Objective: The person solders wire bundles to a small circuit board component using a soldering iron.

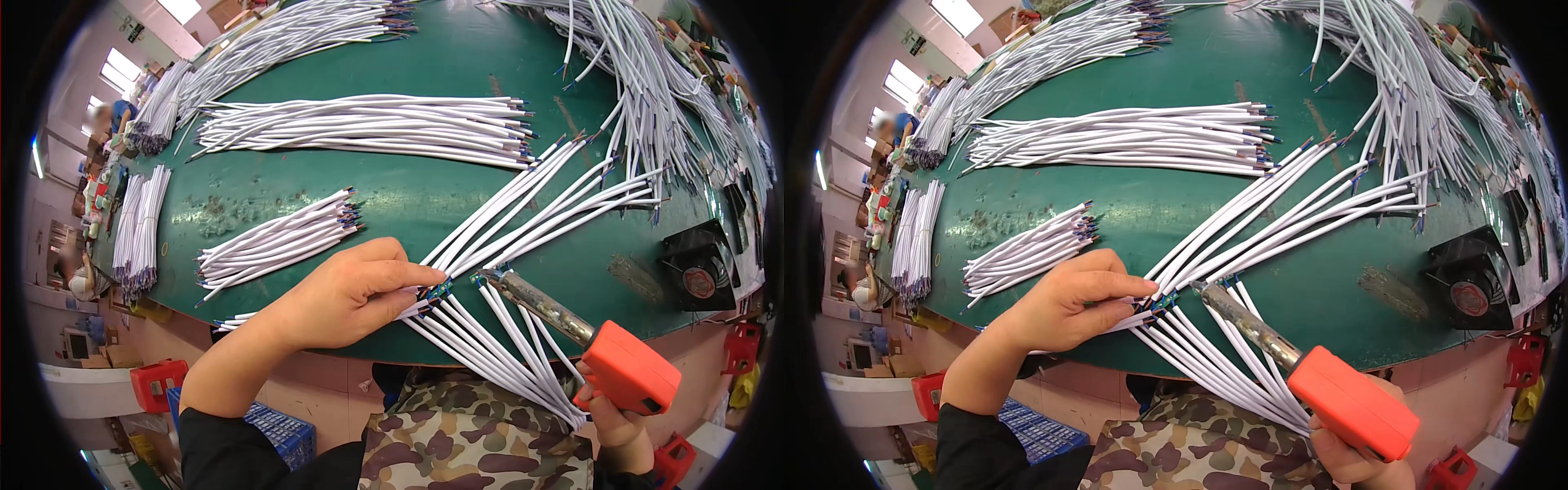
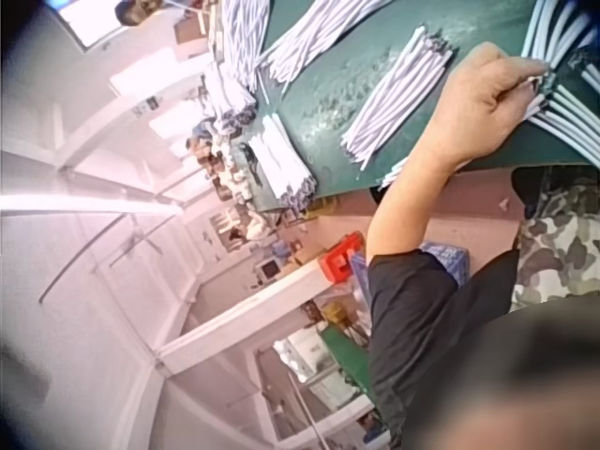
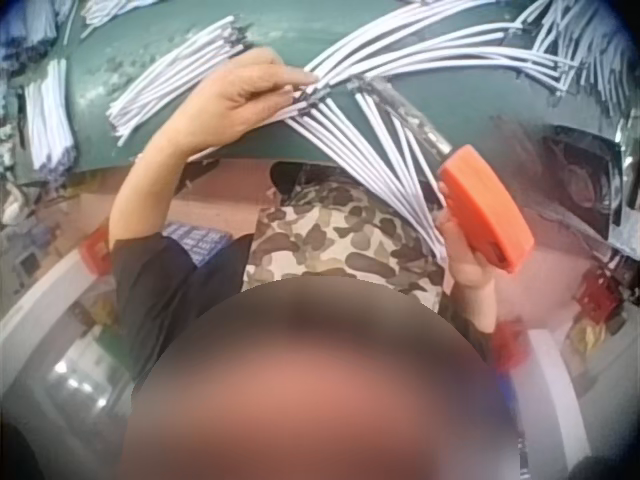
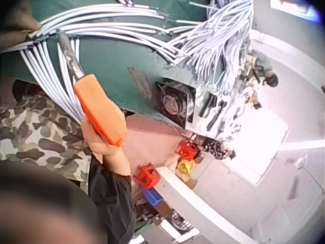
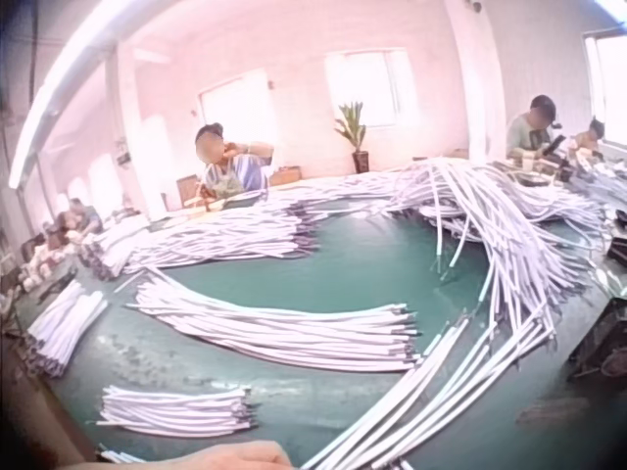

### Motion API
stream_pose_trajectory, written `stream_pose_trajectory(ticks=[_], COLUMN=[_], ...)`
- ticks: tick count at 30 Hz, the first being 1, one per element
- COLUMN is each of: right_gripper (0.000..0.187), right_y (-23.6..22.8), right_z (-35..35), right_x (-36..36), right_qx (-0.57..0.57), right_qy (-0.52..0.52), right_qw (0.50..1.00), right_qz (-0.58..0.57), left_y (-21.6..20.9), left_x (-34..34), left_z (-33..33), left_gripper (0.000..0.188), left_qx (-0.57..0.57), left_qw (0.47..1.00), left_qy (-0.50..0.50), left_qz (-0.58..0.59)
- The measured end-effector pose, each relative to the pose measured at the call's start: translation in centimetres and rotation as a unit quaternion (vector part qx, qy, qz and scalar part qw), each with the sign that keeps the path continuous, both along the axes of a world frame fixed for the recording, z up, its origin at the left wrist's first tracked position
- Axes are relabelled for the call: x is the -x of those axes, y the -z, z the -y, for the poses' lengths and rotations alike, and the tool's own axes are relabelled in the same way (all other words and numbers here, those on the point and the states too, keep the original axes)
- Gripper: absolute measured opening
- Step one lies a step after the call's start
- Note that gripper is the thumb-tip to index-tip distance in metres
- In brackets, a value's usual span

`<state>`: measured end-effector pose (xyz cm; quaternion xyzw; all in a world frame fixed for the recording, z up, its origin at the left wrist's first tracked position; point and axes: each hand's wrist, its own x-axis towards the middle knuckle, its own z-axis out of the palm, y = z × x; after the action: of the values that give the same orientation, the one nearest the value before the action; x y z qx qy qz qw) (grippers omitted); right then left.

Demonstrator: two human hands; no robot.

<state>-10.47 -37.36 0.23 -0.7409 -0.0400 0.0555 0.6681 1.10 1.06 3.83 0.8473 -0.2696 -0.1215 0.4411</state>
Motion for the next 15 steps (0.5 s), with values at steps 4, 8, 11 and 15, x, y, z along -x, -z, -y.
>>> stream_pose_trajectory(ticks=[4, 8, 11, 15], right_gripper=[0.039, 0.033, 0.029, 0.028], right_y=[0.7, -0.4, -0.8, -0.5], right_z=[0.5, -0.9, -1.5, -1.8], right_x=[0.2, -1.1, -2.1, -2.2], right_qx=[0.024, 0.041, 0.077, 0.059], right_qy=[-0.023, -0.041, -0.072, -0.05], right_qw=[0.999, 0.997, 0.992, 0.995], right_qz=[0.012, 0.048, 0.067, 0.061], left_y=[0.5, 0.2, -0.1, 2.0], left_x=[-0.4, -0.3, 0.2, 0.5], left_z=[0.3, 1.3, 2.1, 1.7], left_gripper=[0.031, 0.026, 0.023, 0.018], left_qx=[-0.002, -0.013, -0.01, -0.048], left_qw=[1.0, 0.998, 0.983, 0.994], left_qy=[0.015, -0.053, -0.128, -0.063], left_qz=[0.01, -0.044, -0.129, 0.071])
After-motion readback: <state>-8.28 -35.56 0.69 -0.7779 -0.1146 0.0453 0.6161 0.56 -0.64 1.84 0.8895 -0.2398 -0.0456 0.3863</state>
